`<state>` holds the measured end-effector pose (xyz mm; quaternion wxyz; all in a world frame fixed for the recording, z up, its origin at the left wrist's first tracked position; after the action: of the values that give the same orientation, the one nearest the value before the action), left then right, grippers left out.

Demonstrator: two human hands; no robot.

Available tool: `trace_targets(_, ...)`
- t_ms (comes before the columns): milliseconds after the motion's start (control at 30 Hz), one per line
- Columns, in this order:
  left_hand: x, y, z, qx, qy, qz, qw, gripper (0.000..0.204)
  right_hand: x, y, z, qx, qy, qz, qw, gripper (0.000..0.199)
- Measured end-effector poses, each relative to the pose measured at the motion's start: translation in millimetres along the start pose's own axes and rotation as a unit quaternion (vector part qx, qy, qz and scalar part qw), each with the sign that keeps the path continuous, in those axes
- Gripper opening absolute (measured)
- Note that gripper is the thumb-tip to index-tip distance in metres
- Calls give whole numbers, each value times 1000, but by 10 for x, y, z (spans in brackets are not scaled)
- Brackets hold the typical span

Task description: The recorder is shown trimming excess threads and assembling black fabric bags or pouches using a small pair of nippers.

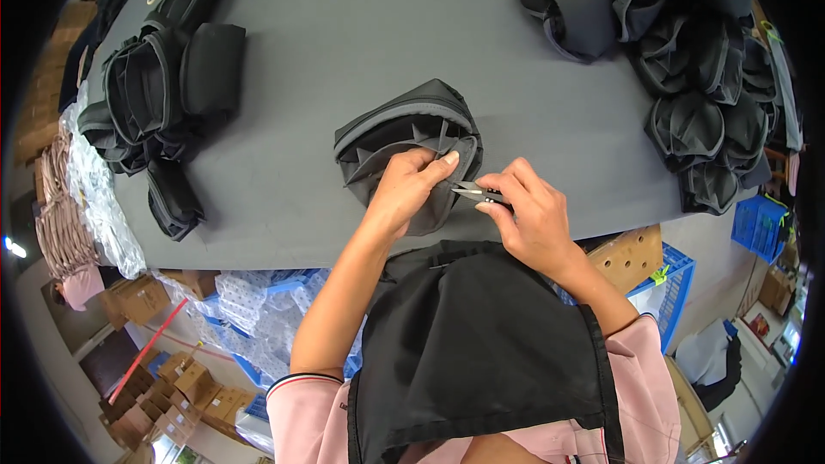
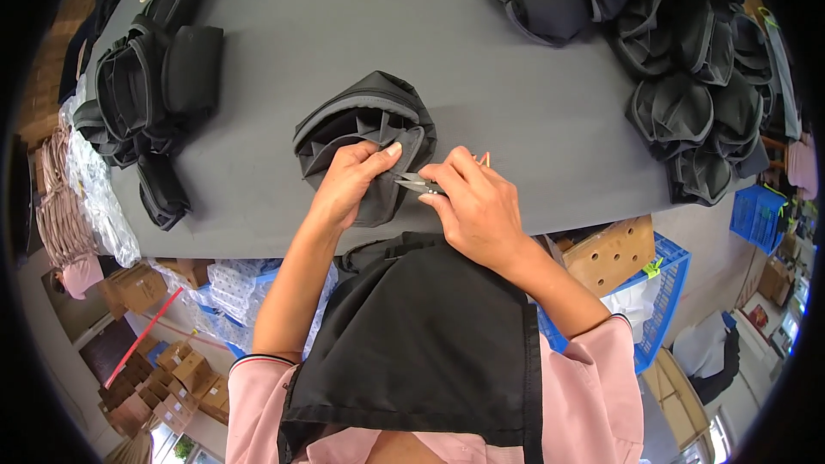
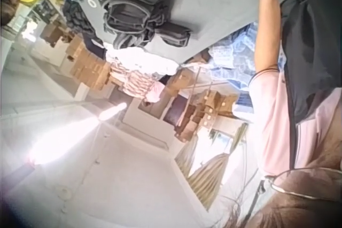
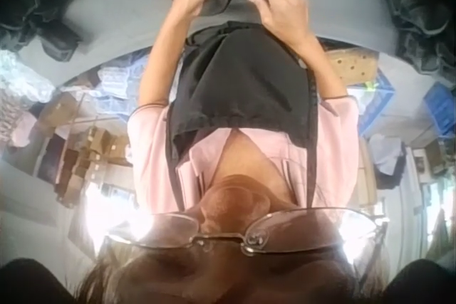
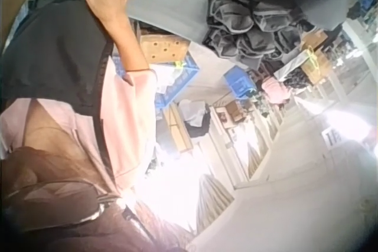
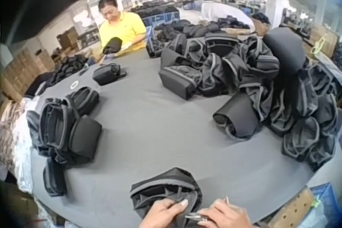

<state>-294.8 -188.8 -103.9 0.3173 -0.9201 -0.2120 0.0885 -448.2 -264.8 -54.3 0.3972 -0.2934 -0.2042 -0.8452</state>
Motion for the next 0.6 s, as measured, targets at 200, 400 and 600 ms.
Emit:
trace_targets(200, 28, -5, 28, -9, 6, -1, 1000, 36, 7, 47, 61, 36, -45, 16, 998, 23)
trace_targets(400, 17, -13, 32, -6, 39, 7, 999, 40, 47, -26, 20, 48, -48, 19, 998, 24)
trace_targets(600, -6, 4, 58, 2, 8, 10, 1000, 36, 37, 13, 34, 43, -53, 10, 998, 25)
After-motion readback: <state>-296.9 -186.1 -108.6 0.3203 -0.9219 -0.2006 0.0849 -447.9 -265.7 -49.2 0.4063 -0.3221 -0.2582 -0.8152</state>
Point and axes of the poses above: each hand's wrist, its own y-axis towards the middle knuckle, its own x-axis out of the back of the hand, z = x × y, the point moved 3 cm from there along y, towards the middle knuckle, and after that the axes turned 1 degree about -x, right-handed, at the moved point
